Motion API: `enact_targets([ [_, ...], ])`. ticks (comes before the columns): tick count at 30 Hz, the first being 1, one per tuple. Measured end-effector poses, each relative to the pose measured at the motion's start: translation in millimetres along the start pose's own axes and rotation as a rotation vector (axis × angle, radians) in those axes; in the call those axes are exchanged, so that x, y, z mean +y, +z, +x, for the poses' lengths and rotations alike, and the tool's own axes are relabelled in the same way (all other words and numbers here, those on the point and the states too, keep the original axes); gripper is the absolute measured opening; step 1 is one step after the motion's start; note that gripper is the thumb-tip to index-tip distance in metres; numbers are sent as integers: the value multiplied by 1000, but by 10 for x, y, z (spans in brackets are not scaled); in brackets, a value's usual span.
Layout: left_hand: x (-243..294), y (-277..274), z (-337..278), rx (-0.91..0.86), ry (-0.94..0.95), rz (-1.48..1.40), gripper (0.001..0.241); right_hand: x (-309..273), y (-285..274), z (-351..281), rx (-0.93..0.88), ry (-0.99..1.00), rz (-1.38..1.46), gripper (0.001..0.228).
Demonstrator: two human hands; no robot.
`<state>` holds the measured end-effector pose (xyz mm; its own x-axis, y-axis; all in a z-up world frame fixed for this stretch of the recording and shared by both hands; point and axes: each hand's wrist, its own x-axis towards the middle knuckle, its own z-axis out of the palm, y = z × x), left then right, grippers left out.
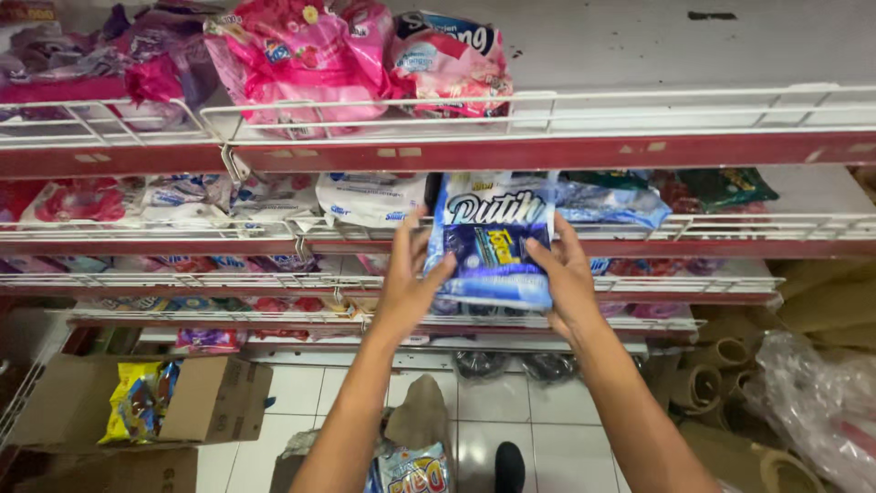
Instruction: The person scans snack packages with a barcode scanner and places them on a store shelf. They then spray a cleaning solution on the shelf and wipe it with a cloth.
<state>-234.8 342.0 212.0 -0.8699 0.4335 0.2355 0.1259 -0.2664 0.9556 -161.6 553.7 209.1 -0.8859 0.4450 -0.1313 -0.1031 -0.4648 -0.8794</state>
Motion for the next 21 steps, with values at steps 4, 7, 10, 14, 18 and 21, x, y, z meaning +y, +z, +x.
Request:
enact_targets([
  [4,-162,6,-196,27,-86,-57,60,12,-78,-135,-105,-121,29,77],
  [7,-211,-8,-233,46,-6,18,51,29,-154,-129,-175,-210,-87,74],
  [10,-139,23,-38,102,88,112,48,-122,-90,130,-208,-257,-210,73],
  [14,-69,95,208,192,50,169,47,-275,91,354,-161,-312,-310,72],
  [18,-93,130,28,178,288,427,43,-200,-3,43,-95,-348,-410,82],
  [21,-140,107,-95,121,128,223,49,-117,-157,-90,-212,-303,-448,68],
])
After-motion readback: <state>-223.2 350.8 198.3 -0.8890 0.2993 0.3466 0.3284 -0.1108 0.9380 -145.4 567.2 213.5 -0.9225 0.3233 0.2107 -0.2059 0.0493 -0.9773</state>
